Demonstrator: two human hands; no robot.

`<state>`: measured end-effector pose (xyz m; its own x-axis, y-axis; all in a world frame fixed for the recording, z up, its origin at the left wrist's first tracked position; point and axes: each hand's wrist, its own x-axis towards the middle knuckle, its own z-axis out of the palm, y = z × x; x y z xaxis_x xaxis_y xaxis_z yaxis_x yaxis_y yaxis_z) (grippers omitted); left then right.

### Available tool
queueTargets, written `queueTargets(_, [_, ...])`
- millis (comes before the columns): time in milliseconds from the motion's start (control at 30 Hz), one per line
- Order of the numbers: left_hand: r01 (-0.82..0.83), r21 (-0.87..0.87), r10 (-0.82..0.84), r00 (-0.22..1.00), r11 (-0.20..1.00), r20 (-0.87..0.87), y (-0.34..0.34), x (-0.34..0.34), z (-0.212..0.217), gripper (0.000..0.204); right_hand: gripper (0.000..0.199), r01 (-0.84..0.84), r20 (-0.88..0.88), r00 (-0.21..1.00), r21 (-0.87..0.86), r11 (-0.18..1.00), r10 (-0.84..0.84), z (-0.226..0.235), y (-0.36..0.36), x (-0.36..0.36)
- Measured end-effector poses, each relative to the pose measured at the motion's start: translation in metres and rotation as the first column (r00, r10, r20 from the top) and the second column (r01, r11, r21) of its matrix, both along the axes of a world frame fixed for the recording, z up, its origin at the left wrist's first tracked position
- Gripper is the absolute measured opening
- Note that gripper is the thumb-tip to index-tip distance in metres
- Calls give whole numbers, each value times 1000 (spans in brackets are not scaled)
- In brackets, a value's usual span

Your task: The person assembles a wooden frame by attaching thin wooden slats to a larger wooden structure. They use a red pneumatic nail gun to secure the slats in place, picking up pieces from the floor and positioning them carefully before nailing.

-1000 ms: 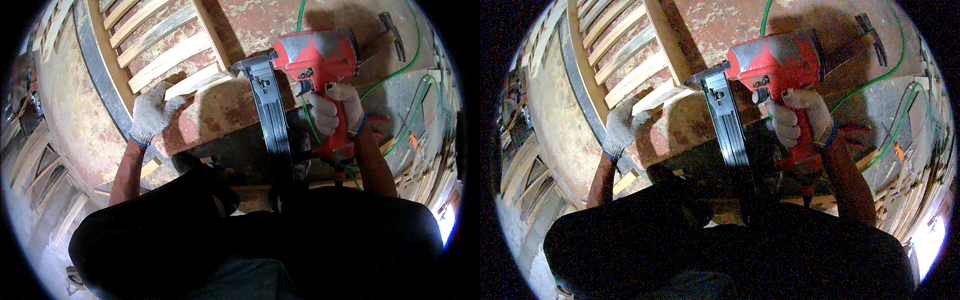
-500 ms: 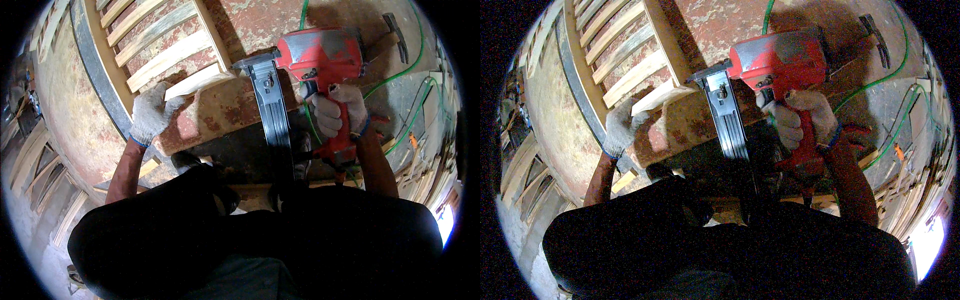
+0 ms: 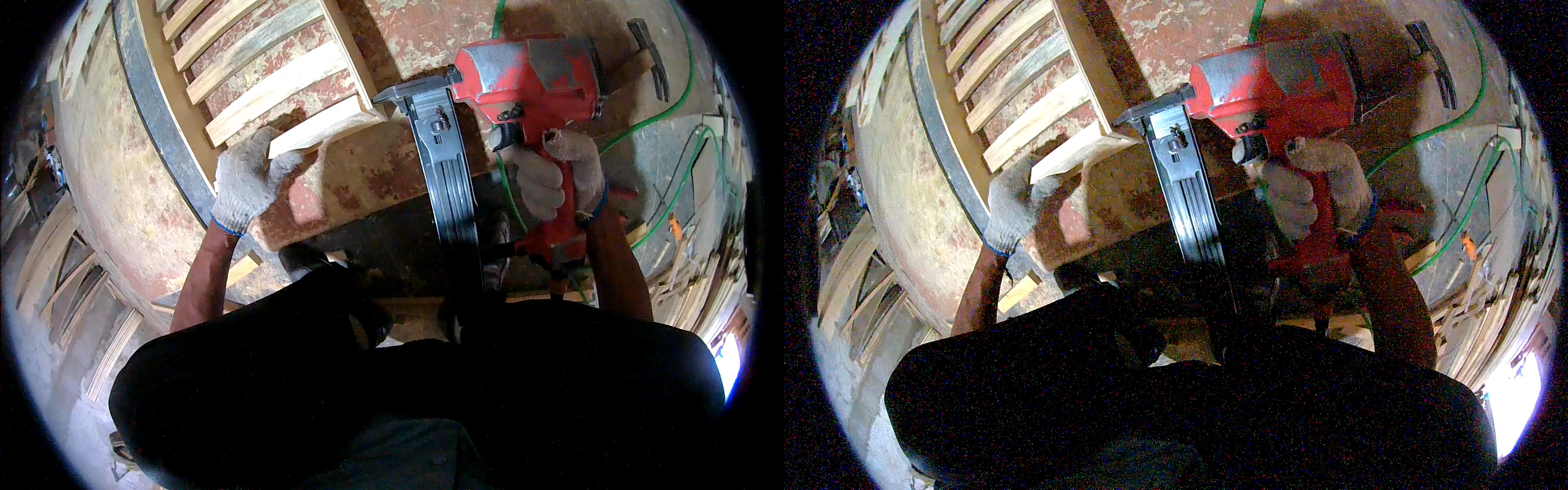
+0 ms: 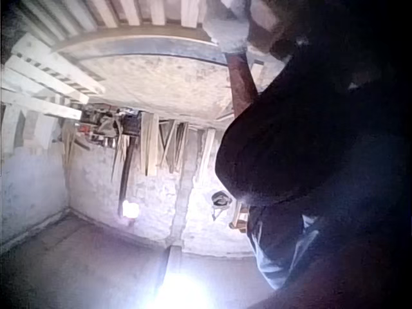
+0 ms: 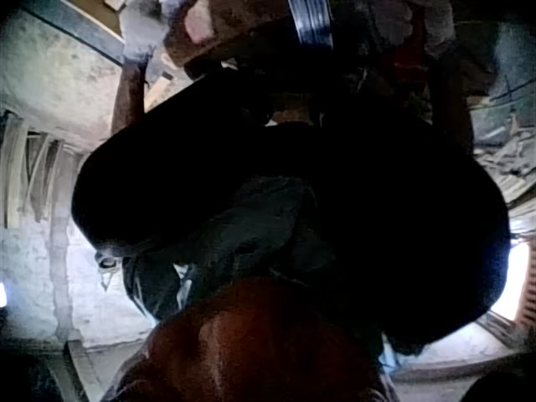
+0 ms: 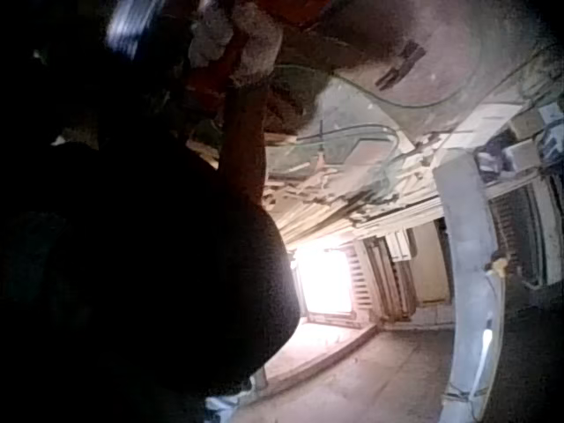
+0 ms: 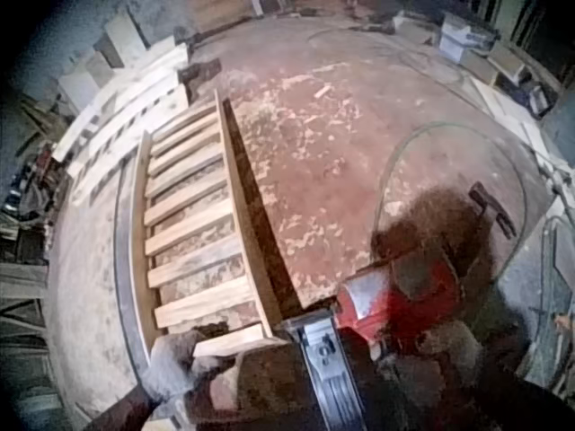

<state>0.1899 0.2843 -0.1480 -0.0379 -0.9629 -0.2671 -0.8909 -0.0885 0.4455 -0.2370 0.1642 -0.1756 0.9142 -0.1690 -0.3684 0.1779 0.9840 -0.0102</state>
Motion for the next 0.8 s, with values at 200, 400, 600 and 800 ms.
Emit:
queueTargets(200, [7, -13, -7, 1000, 1000, 19, 1, 2, -3, 40, 56, -1, 27, 1000, -47, 999, 3, 3, -2, 1])
queueTargets(400, [21, -3, -21, 998, 1000, 58, 2, 4, -4, 39, 52, -32, 114, 993, -59, 998, 38, 2, -4, 3])
queueTargets(600, [14, -40, -13, 999, 999, 32, 4, 6, -8, 39, 44, -2, -53, 999, -65, 998, -1, -8, -1, -6])
queueTargets(800, [-25, 46, 25, 1000, 999, -3, 2, 2, -1, 40, 40, 8, -65, 998, -188, 982, -21, -12, -20, -7])
